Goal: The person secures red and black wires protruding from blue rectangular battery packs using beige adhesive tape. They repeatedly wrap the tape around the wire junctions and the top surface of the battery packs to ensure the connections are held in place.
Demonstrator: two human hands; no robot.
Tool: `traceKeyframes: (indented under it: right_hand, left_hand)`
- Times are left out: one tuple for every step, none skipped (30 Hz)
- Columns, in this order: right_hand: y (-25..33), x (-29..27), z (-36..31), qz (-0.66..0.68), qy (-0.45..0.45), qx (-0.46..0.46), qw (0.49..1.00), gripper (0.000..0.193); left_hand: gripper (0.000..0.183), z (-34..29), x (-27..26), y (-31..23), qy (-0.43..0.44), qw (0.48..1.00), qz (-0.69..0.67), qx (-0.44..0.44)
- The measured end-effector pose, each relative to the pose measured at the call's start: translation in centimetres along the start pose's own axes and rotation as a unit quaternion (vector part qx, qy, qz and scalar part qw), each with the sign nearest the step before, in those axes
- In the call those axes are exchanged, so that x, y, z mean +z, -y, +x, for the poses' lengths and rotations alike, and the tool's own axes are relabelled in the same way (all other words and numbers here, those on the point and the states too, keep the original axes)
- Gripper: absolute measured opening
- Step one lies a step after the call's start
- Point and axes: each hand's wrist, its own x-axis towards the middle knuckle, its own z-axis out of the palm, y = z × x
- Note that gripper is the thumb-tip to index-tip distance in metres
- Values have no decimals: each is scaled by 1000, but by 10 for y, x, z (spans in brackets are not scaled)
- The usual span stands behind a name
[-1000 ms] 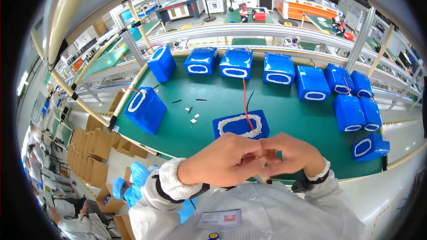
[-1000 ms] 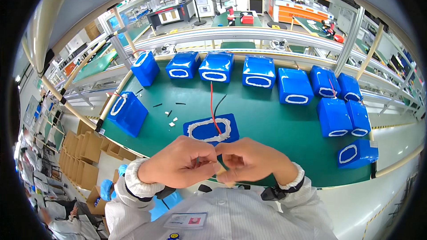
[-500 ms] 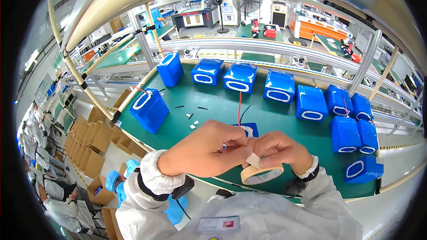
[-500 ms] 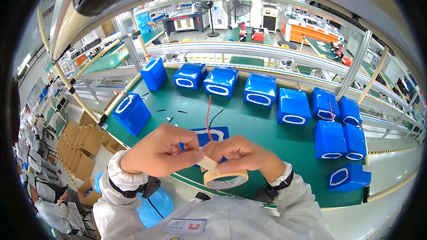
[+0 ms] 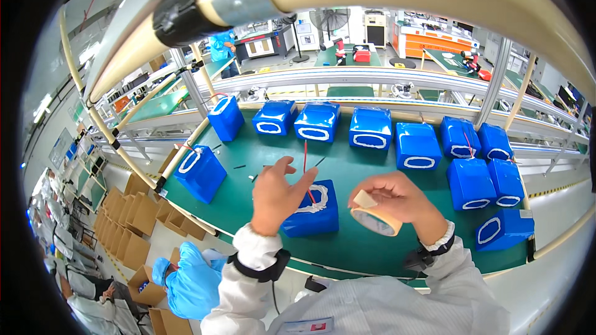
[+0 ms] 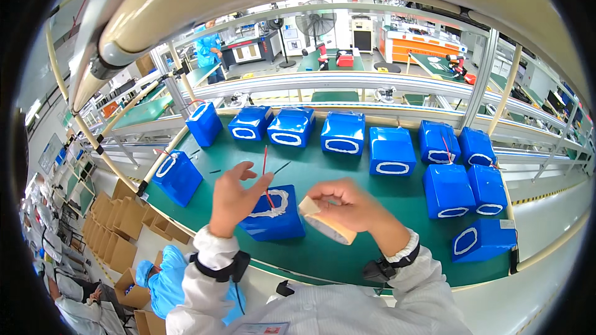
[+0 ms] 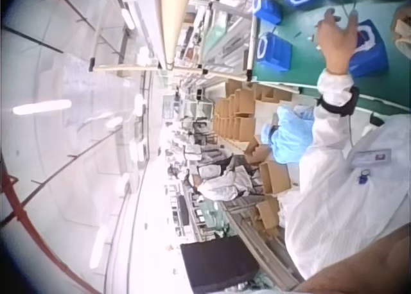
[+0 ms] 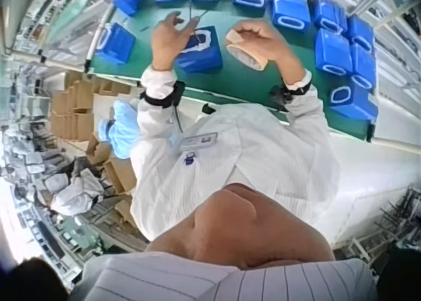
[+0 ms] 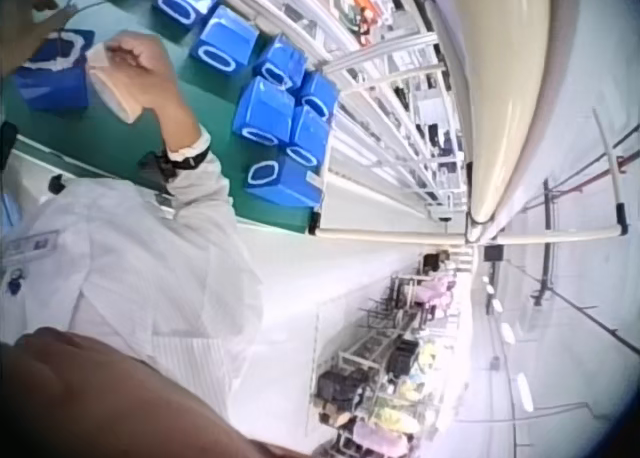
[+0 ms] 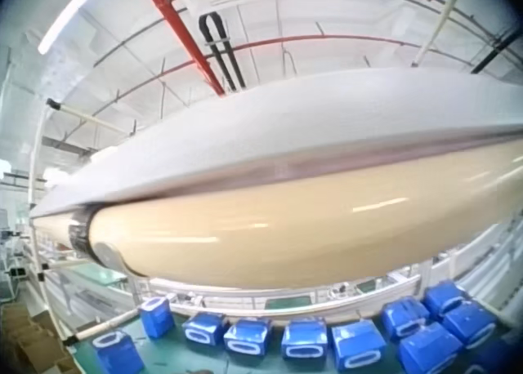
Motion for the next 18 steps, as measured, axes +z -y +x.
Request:
traceKeyframes:
  right_hand:
    - [1,-6,-1,-47,-23,12,999,19]
    - [5,-8,-1,-36,-50,12,998,17]
    - [8,-11,-1,-58,-53,14,997,17]
    - [10,-16,0,-81,-57,16,995,17]
    - [13,-19,2,-103,-62,18,993,17]
    - [18,-15,8,-126,-77,18,989,20]
    - [27,-13,12,-170,-75,28,982,22]
    - [37,-13,17,-214,-74,38,973,25]
    - [41,-10,21,-257,-74,47,963,27]
    - [40,-3,25,-248,-108,-21,963,32]
    - [43,1,30,-280,-106,-35,954,32]
    - [46,6,39,-305,-93,-47,947,32]
    - [51,8,44,-338,-89,-53,936,32]
    - [55,14,51,-343,-95,-77,931,32]
    - [60,17,56,-357,-88,-80,927,33]
    - [64,20,61,-369,-81,-83,922,33]
    - [65,21,65,-381,-72,-87,918,34]
    - [64,19,68,-412,-59,-84,905,34]
  left_hand:
    - [53,3,10,3,11,1000,-7,-18]
    - [53,7,19,6,21,999,-14,-36]
    - [53,10,22,6,33,998,-18,-54]
    - [48,11,22,4,44,996,-38,-66]
    - [42,12,20,0,49,994,-70,-69]
    - [37,11,16,-2,56,990,-102,-76]
    - [32,10,15,-4,65,985,-135,-80]
    - [28,5,16,-2,48,977,-195,-67]
    - [25,-2,17,1,31,965,-254,-52]
    - [21,-7,17,3,15,949,-311,-37]
    - [21,-11,17,1,23,930,-365,-34]
    - [20,-20,12,0,24,910,-412,-41]
    - [20,-24,14,-3,32,882,-467,-44]
    - [24,-25,15,-3,52,870,-489,-49]
    - [24,-26,16,-7,45,863,-501,-45]
    - [25,-28,16,-11,38,857,-513,-41]
    - [26,-29,16,-13,29,850,-524,-38]
    - [27,-30,18,-14,29,852,-522,-27]
